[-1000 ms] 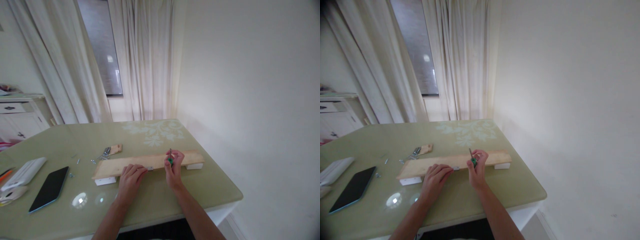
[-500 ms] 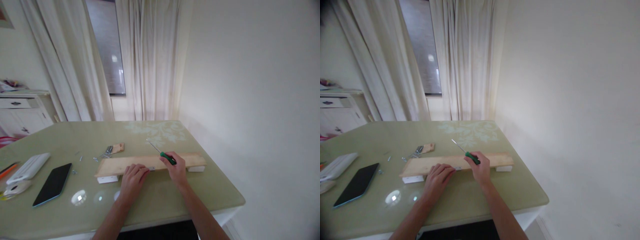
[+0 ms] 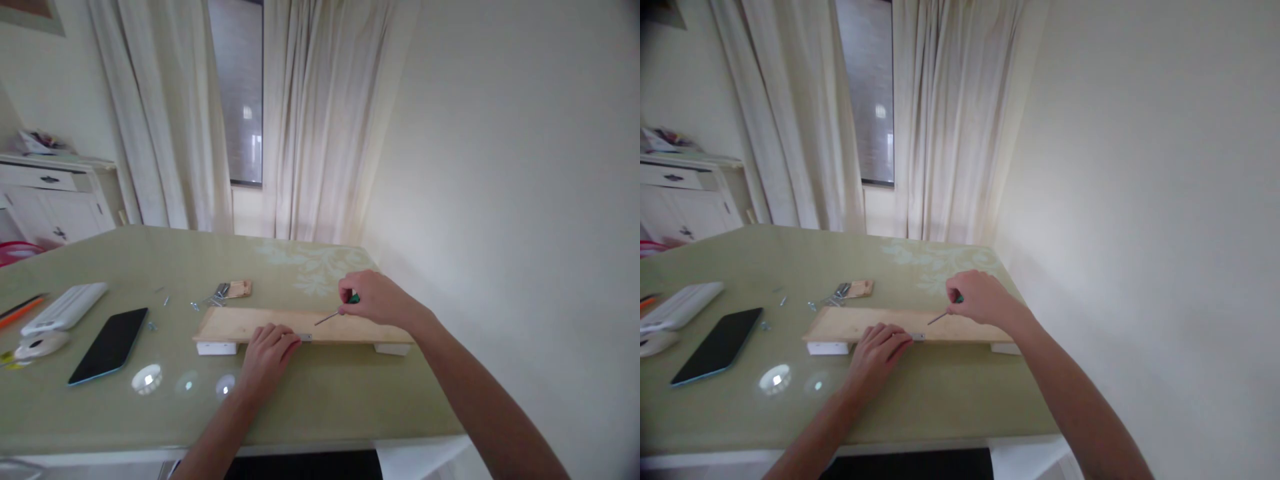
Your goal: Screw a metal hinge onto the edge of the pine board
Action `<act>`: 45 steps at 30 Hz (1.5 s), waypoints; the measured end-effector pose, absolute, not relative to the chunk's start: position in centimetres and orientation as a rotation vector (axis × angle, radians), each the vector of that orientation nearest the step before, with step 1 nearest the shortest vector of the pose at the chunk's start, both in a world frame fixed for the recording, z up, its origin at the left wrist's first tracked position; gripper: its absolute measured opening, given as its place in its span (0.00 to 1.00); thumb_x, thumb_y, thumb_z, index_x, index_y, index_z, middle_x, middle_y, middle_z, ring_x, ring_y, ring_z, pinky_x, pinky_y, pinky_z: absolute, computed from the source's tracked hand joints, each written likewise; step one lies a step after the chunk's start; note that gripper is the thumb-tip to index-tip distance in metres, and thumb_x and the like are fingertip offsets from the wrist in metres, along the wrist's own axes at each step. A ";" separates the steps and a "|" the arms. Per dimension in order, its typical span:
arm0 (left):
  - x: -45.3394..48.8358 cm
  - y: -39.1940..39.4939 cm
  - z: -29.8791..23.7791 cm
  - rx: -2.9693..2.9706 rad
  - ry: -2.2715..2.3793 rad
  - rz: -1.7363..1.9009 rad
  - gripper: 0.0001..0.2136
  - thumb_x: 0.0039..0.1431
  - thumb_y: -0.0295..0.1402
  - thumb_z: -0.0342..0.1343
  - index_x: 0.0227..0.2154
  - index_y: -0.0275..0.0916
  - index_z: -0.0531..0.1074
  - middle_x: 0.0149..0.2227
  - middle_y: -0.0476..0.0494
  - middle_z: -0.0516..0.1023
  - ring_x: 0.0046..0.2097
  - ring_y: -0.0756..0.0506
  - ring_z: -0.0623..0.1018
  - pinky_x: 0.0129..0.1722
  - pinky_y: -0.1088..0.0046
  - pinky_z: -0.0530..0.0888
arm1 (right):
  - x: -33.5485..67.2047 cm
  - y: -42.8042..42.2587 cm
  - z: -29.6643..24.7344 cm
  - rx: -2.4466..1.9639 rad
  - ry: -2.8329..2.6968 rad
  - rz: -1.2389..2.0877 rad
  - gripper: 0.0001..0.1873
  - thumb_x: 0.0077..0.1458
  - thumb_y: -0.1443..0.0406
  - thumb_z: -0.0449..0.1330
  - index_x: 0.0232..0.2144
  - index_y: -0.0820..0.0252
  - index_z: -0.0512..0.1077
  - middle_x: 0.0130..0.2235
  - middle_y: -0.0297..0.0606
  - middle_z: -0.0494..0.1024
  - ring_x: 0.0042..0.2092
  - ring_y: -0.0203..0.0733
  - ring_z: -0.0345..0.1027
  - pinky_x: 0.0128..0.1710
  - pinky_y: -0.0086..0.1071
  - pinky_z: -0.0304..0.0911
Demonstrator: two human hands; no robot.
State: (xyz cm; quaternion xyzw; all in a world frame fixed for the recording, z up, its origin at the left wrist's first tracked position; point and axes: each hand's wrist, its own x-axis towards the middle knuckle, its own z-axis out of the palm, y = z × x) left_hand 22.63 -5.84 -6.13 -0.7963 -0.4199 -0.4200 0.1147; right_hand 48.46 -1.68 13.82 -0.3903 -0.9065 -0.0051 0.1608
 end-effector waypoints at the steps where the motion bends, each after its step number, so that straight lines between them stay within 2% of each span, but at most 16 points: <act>1: 22.6 -5.8 -6.1 -2.331 -1.231 -1.236 0.09 0.74 0.35 0.56 0.39 0.43 0.80 0.40 0.44 0.83 0.40 0.42 0.77 0.42 0.64 0.66 | 48.2 -1.5 14.1 -1.110 -2.615 -0.039 0.12 0.46 0.68 0.76 0.23 0.54 0.75 0.27 0.31 0.78 0.30 0.40 0.68 0.28 0.32 0.52; 6: 22.7 -5.8 -6.2 -2.343 -1.224 -1.251 0.09 0.74 0.35 0.56 0.39 0.42 0.80 0.40 0.44 0.82 0.40 0.42 0.75 0.42 0.64 0.65 | 46.7 -0.9 14.2 -1.036 -2.702 0.008 0.14 0.43 0.69 0.77 0.21 0.54 0.75 0.25 0.30 0.77 0.29 0.38 0.65 0.28 0.32 0.50; 13: 23.0 -6.0 -5.9 -2.374 -1.284 -1.264 0.06 0.72 0.31 0.58 0.38 0.42 0.80 0.40 0.46 0.82 0.41 0.42 0.75 0.43 0.64 0.65 | 44.7 -1.1 15.5 -1.251 -2.939 0.019 0.09 0.54 0.62 0.72 0.28 0.58 0.76 0.33 0.34 0.81 0.36 0.39 0.69 0.33 0.31 0.52; 18: 23.0 -5.9 -6.0 -2.385 -1.286 -1.255 0.05 0.71 0.30 0.59 0.39 0.42 0.79 0.40 0.47 0.82 0.41 0.42 0.75 0.43 0.64 0.65 | 44.4 -1.3 16.6 -1.241 -2.954 0.033 0.10 0.55 0.60 0.71 0.29 0.58 0.76 0.34 0.34 0.81 0.37 0.39 0.70 0.35 0.30 0.54; 27: 23.2 -5.9 -6.0 -2.406 -1.298 -1.263 0.05 0.71 0.31 0.59 0.39 0.42 0.79 0.40 0.47 0.83 0.41 0.42 0.75 0.43 0.63 0.64 | 43.4 -0.8 15.7 -1.191 -3.023 0.068 0.10 0.54 0.60 0.71 0.30 0.58 0.75 0.32 0.32 0.79 0.35 0.37 0.68 0.33 0.30 0.52; 37: 23.2 -5.9 -5.9 -2.406 -1.311 -1.231 0.05 0.70 0.30 0.60 0.38 0.42 0.79 0.40 0.46 0.83 0.41 0.42 0.75 0.43 0.63 0.65 | 42.8 -0.8 16.1 -1.251 -3.095 -0.088 0.07 0.54 0.61 0.68 0.30 0.57 0.75 0.33 0.33 0.80 0.35 0.38 0.69 0.30 0.30 0.50; 45: 23.1 -5.9 -6.2 -2.379 -1.304 -1.207 0.06 0.71 0.31 0.59 0.38 0.42 0.79 0.39 0.46 0.83 0.41 0.42 0.76 0.43 0.63 0.66 | 39.5 -1.8 17.0 -1.265 -3.208 -0.353 0.08 0.57 0.59 0.68 0.34 0.57 0.78 0.37 0.39 0.83 0.40 0.46 0.76 0.28 0.32 0.50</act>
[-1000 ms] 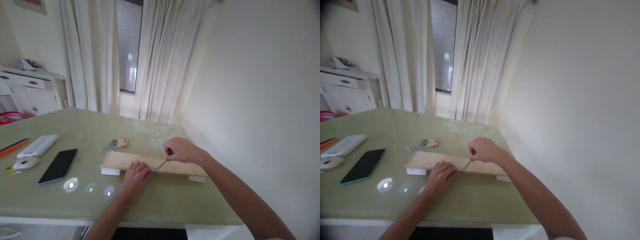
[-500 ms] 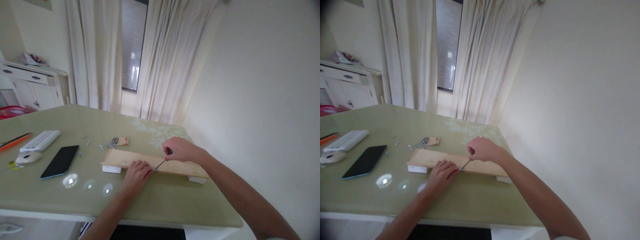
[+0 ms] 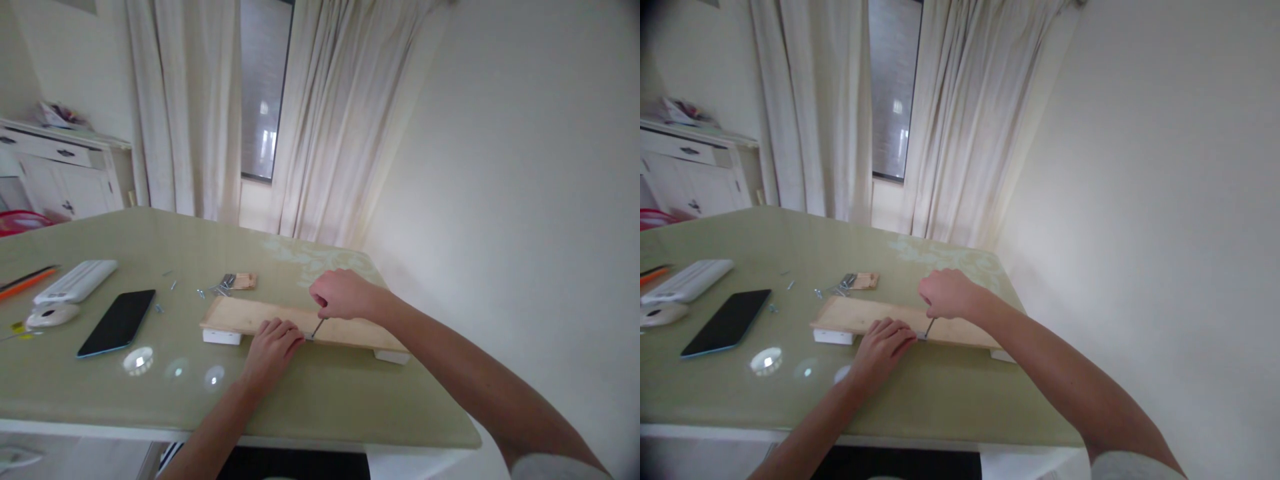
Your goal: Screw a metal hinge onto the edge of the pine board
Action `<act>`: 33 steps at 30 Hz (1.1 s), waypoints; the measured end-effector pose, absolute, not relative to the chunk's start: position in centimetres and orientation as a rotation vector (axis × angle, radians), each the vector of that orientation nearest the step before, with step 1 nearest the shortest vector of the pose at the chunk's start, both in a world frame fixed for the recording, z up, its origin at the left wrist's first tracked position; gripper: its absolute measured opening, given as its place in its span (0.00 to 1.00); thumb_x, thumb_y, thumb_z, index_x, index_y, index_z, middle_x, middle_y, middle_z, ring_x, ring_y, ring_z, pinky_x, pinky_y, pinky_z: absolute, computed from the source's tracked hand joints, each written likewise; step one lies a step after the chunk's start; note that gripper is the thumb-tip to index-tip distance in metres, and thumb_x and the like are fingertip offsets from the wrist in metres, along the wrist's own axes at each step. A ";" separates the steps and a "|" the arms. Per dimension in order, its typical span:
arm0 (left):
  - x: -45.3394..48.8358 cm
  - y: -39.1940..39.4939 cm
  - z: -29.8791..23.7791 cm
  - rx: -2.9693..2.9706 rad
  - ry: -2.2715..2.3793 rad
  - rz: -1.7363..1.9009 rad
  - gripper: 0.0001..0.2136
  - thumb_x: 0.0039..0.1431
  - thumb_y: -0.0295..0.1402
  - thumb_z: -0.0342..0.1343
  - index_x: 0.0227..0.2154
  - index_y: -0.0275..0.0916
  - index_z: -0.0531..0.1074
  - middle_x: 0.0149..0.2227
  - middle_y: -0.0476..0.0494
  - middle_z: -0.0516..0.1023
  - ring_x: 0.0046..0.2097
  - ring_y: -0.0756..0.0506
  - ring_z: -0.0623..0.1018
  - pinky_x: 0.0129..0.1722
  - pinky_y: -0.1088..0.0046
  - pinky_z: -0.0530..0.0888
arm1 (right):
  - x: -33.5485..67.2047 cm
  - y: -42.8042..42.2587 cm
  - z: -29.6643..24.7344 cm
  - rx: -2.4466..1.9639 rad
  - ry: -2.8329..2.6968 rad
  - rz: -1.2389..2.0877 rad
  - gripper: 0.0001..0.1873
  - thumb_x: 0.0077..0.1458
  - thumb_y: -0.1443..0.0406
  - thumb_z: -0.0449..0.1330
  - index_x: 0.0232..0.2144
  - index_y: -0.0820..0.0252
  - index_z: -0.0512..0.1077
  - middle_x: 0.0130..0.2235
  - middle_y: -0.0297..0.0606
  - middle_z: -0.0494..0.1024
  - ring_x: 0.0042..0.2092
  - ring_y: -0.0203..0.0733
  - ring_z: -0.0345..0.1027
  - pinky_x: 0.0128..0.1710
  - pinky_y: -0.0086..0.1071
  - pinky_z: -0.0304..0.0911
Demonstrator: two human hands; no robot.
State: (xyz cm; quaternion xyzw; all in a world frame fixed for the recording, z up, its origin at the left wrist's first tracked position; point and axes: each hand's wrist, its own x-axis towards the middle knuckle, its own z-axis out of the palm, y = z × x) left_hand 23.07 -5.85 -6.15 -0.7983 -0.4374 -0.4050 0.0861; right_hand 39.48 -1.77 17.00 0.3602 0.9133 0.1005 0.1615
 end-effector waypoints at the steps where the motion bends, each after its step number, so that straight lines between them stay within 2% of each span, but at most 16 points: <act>1: 23.1 -5.9 -6.1 -2.379 -1.297 -1.202 0.06 0.71 0.32 0.59 0.38 0.42 0.79 0.39 0.46 0.83 0.41 0.42 0.76 0.43 0.63 0.66 | 39.1 -2.0 17.1 1.011 2.599 0.301 0.07 0.57 0.60 0.67 0.34 0.57 0.78 0.38 0.40 0.83 0.40 0.47 0.76 0.29 0.32 0.51; 6: 21.8 -5.6 -4.6 -2.288 -1.326 -1.240 0.10 0.74 0.39 0.55 0.44 0.46 0.81 0.41 0.46 0.85 0.42 0.43 0.79 0.42 0.64 0.71 | 38.5 -2.7 17.2 0.965 2.593 0.357 0.04 0.56 0.65 0.64 0.34 0.59 0.79 0.38 0.44 0.84 0.39 0.49 0.77 0.30 0.33 0.56; 8: 19.5 -4.9 -3.4 -2.168 -1.433 -1.266 0.13 0.74 0.41 0.52 0.42 0.47 0.82 0.42 0.46 0.85 0.43 0.42 0.80 0.44 0.64 0.73 | 38.6 -2.8 17.1 0.955 2.597 0.368 0.04 0.56 0.66 0.64 0.34 0.59 0.79 0.39 0.45 0.84 0.38 0.49 0.77 0.30 0.33 0.57; 10: 15.7 -4.0 -2.2 -2.032 -1.563 -1.279 0.16 0.74 0.41 0.50 0.39 0.44 0.82 0.43 0.42 0.84 0.45 0.40 0.80 0.47 0.61 0.74 | 38.8 -2.8 17.0 0.951 2.604 0.368 0.04 0.56 0.66 0.64 0.35 0.60 0.79 0.39 0.45 0.84 0.39 0.49 0.77 0.30 0.33 0.57; 12: 11.1 -3.2 -1.3 -1.881 -1.773 -1.226 0.16 0.73 0.39 0.48 0.41 0.40 0.82 0.42 0.38 0.84 0.43 0.37 0.80 0.45 0.59 0.75 | 39.0 -2.6 16.9 0.951 2.614 0.356 0.04 0.56 0.66 0.64 0.34 0.60 0.78 0.40 0.45 0.84 0.39 0.49 0.77 0.30 0.33 0.56; 16: 2.3 -2.8 -0.7 -1.741 -2.502 -0.370 0.18 0.68 0.30 0.46 0.50 0.39 0.81 0.52 0.32 0.82 0.53 0.30 0.80 0.50 0.53 0.75 | 39.2 -2.4 17.1 0.962 2.624 0.319 0.02 0.55 0.67 0.65 0.33 0.60 0.77 0.38 0.44 0.83 0.39 0.49 0.77 0.29 0.33 0.53; 18: -0.5 -3.1 -1.0 -1.731 -2.587 -0.254 0.17 0.65 0.26 0.48 0.45 0.38 0.82 0.50 0.31 0.83 0.52 0.29 0.81 0.49 0.53 0.75 | 39.2 -2.3 17.1 0.969 2.631 0.303 0.01 0.55 0.68 0.65 0.32 0.60 0.77 0.37 0.43 0.83 0.38 0.48 0.76 0.29 0.33 0.52; 21: -2.7 -3.3 -1.7 -1.773 -2.613 -0.208 0.13 0.61 0.27 0.52 0.39 0.38 0.82 0.45 0.34 0.85 0.47 0.32 0.82 0.45 0.58 0.76 | 39.2 -2.3 17.1 0.981 2.628 0.292 0.02 0.54 0.68 0.65 0.33 0.60 0.78 0.38 0.43 0.82 0.38 0.48 0.75 0.30 0.33 0.52; 25: -4.4 -3.0 -3.1 -1.902 -2.514 -0.216 0.12 0.62 0.28 0.52 0.41 0.40 0.81 0.46 0.38 0.84 0.47 0.36 0.81 0.47 0.63 0.74 | 39.4 -2.1 17.0 0.999 2.621 0.278 0.04 0.54 0.66 0.65 0.34 0.59 0.78 0.38 0.43 0.83 0.38 0.46 0.74 0.31 0.33 0.52; 33: -4.5 0.0 -4.5 -2.036 -2.428 -0.230 0.11 0.62 0.27 0.50 0.38 0.36 0.79 0.44 0.33 0.83 0.45 0.37 0.80 0.45 0.65 0.73 | 40.0 -1.4 16.8 1.003 2.616 0.236 0.05 0.56 0.63 0.66 0.34 0.58 0.78 0.38 0.40 0.82 0.38 0.44 0.72 0.30 0.32 0.50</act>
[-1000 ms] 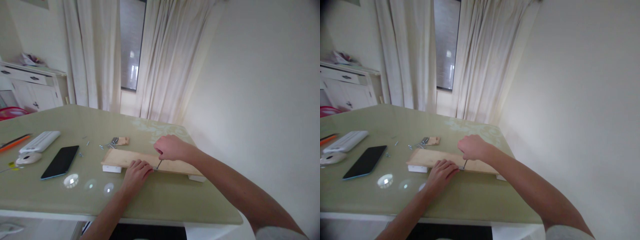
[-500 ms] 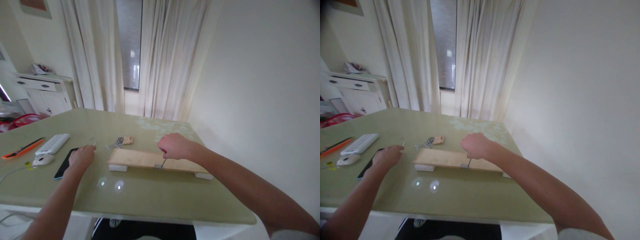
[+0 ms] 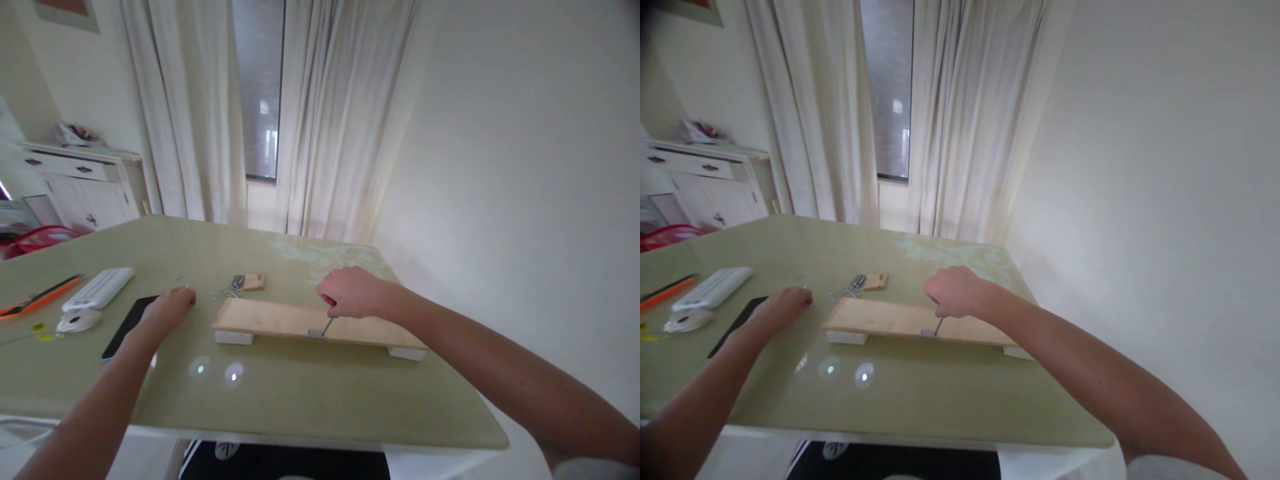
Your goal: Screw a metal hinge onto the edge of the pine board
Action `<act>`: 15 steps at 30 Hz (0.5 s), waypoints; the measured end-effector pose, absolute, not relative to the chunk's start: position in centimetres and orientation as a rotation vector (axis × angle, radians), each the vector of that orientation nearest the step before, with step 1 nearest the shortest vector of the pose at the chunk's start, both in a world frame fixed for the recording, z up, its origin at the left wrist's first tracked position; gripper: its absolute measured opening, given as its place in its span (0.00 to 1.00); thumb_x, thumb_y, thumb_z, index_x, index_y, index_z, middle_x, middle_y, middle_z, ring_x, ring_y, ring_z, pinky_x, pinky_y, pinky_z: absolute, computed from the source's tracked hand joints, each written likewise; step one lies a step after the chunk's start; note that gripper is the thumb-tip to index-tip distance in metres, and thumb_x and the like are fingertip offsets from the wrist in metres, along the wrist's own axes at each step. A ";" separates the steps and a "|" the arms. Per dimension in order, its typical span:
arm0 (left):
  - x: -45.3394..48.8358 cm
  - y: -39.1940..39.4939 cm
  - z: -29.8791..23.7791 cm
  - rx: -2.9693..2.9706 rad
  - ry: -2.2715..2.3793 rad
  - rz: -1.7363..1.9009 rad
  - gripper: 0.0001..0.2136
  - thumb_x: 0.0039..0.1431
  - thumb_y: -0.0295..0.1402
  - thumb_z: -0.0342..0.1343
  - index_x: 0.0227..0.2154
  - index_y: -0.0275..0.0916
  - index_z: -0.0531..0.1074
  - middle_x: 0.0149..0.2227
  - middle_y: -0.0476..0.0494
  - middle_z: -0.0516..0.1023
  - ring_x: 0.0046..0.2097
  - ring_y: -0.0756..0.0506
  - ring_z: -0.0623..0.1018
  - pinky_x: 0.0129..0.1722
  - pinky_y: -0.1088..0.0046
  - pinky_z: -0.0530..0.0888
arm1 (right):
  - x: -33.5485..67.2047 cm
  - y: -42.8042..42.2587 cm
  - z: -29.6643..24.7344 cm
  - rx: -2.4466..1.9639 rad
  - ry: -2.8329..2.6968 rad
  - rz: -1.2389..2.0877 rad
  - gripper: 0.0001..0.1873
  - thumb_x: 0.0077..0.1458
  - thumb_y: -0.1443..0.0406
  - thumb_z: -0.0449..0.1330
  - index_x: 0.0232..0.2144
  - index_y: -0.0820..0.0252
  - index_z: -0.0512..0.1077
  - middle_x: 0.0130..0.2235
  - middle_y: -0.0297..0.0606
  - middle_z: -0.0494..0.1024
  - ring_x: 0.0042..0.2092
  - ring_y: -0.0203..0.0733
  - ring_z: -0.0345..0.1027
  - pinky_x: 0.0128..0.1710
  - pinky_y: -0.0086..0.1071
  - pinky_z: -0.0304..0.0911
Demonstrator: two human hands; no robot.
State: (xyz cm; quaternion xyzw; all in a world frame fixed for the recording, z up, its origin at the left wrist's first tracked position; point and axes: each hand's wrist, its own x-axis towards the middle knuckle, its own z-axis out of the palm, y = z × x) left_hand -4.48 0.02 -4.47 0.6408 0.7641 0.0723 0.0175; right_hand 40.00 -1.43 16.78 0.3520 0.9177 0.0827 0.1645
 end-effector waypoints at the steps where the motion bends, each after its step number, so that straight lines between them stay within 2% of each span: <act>1: -4.2 0.5 -4.5 1.998 2.365 0.227 0.12 0.62 0.27 0.49 0.38 0.37 0.79 0.44 0.32 0.83 0.45 0.36 0.81 0.45 0.64 0.73 | 40.1 -1.4 16.8 1.001 2.615 0.233 0.05 0.56 0.63 0.66 0.34 0.57 0.78 0.38 0.40 0.82 0.38 0.44 0.72 0.30 0.32 0.50; 8: -3.6 2.3 -4.7 2.035 2.299 0.263 0.13 0.53 0.28 0.52 0.37 0.40 0.81 0.45 0.31 0.83 0.48 0.34 0.82 0.50 0.58 0.75 | 40.1 -1.6 16.9 0.958 2.617 0.270 0.05 0.57 0.62 0.66 0.34 0.57 0.77 0.38 0.40 0.82 0.38 0.45 0.74 0.29 0.32 0.48; 15: -3.8 2.3 -4.5 2.060 2.297 0.278 0.14 0.54 0.26 0.51 0.39 0.38 0.79 0.46 0.31 0.83 0.48 0.33 0.82 0.48 0.60 0.75 | 38.8 -1.8 17.2 0.884 2.596 0.329 0.05 0.55 0.64 0.66 0.35 0.59 0.79 0.37 0.42 0.83 0.35 0.45 0.74 0.29 0.32 0.52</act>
